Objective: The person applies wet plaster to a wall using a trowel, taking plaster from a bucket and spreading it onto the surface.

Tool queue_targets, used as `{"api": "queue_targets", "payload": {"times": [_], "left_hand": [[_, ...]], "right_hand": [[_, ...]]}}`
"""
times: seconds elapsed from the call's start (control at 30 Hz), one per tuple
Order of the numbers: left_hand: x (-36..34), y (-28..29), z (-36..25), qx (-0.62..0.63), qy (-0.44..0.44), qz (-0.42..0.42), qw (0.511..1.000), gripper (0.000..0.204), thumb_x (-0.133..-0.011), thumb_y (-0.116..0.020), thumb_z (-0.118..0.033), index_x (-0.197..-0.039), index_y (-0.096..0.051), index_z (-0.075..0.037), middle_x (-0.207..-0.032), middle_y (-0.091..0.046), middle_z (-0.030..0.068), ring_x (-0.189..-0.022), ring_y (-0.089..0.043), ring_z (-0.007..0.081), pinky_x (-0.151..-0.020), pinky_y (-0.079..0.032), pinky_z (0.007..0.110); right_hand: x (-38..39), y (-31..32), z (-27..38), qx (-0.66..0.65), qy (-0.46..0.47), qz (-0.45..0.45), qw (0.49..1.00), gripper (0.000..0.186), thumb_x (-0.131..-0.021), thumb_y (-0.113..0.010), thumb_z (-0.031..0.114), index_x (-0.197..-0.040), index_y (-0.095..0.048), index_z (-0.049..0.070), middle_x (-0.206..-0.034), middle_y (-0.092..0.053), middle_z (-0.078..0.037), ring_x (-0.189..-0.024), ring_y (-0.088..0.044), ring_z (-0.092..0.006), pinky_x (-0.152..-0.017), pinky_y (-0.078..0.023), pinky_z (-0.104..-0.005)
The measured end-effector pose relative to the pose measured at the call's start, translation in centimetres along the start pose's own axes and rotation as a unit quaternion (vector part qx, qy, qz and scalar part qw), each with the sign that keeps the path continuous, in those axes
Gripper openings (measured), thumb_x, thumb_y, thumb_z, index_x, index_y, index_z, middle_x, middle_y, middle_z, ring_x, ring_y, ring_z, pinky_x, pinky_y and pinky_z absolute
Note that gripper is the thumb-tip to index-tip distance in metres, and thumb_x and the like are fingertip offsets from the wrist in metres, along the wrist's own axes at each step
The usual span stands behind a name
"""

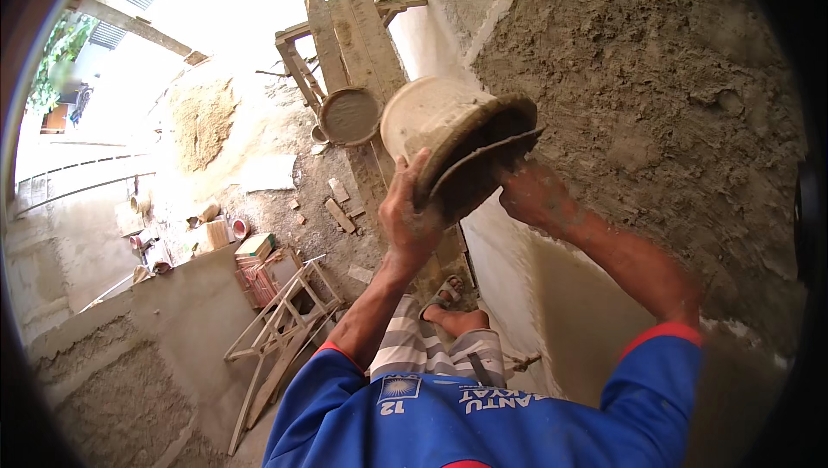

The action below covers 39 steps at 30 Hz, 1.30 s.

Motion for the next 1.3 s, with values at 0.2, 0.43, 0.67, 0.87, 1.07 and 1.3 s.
{"api": "queue_targets", "payload": {"times": [0.2,0.43,0.67,0.87,1.07,1.3], "left_hand": [[2.3,-3.7,0.5,-0.025,0.058,0.047,0.997,0.064,-0.071,-0.060,0.001,-0.134,-0.056,-0.007,-0.123,-0.061,0.0292,-0.122,-0.055,0.0460,-0.102,-0.044,0.046],[5.6,-5.8,6.2,-0.092,0.135,0.023,0.986,0.063,-0.077,-0.064,-0.005,-0.139,-0.052,-0.010,-0.120,-0.062,0.0287,-0.118,-0.058,0.0459,-0.094,-0.049,0.045],[2.9,-2.1,6.8,0.109,0.261,-0.002,0.959,0.053,-0.086,-0.071,-0.006,-0.135,-0.051,0.001,-0.113,-0.067,0.0150,-0.099,-0.060,0.0149,-0.085,-0.050,0.030],[-0.4,-1.4,8.1,0.171,0.252,-0.067,0.950,0.042,-0.086,-0.075,-0.015,-0.120,-0.057,0.001,-0.107,-0.064,0.0077,-0.094,-0.060,0.0150,-0.083,-0.049,0.029],[-0.2,2.3,15.9,0.188,0.237,-0.127,0.945,0.042,-0.091,-0.070,-0.013,-0.125,-0.052,0.002,-0.113,-0.060,0.0092,-0.101,-0.056,0.0179,-0.090,-0.045,0.031],[3.5,10.0,22.5,0.059,0.307,-0.138,0.940,0.042,-0.092,-0.065,-0.006,-0.129,-0.049,0.003,-0.120,-0.059,0.0119,-0.106,-0.056,0.0192,-0.095,-0.045,0.032]], "right_hand": [[1.5,-10.0,0.4,-0.261,-0.017,0.007,0.965,0.027,-0.083,-0.061,0.020,-0.102,-0.062,0.001,-0.088,-0.067,-0.026,-0.080,-0.066,-0.0438,-0.072,-0.054,-0.0518],[0.7,-12.8,3.3,-0.432,-0.117,0.045,0.893,0.038,-0.084,-0.062,0.019,-0.117,-0.060,-0.001,-0.104,-0.068,-0.024,-0.094,-0.067,-0.0390,-0.085,-0.054,-0.0432],[3.2,-10.9,0.2,-0.529,-0.179,-0.058,0.828,0.052,-0.082,-0.069,0.013,-0.132,-0.056,0.004,-0.113,-0.069,-0.018,-0.101,-0.067,-0.0229,-0.090,-0.051,-0.0332],[3.0,-7.2,-1.7,-0.393,-0.210,-0.033,0.894,0.048,-0.082,-0.070,0.020,-0.128,-0.059,0.009,-0.103,-0.069,-0.022,-0.094,-0.068,-0.0361,-0.081,-0.053,-0.0421],[1.3,1.3,0.4,-0.377,-0.163,0.000,0.912,0.049,-0.081,-0.073,0.021,-0.124,-0.051,0.009,-0.093,-0.066,-0.025,-0.092,-0.066,-0.0404,-0.080,-0.052,-0.0442],[-2.7,9.4,1.1,-0.430,-0.022,0.241,0.869,0.044,-0.085,-0.070,0.025,-0.121,-0.057,0.001,-0.097,-0.068,-0.022,-0.093,-0.067,-0.0363,-0.082,-0.051,-0.0422]]}}
Point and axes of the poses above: each hand's wrist, its own x-axis away from the middle knuckle, its own y-axis out of the back of the hand, z = x × y, the point moved 2 cm from there along -x, towards the middle knuckle
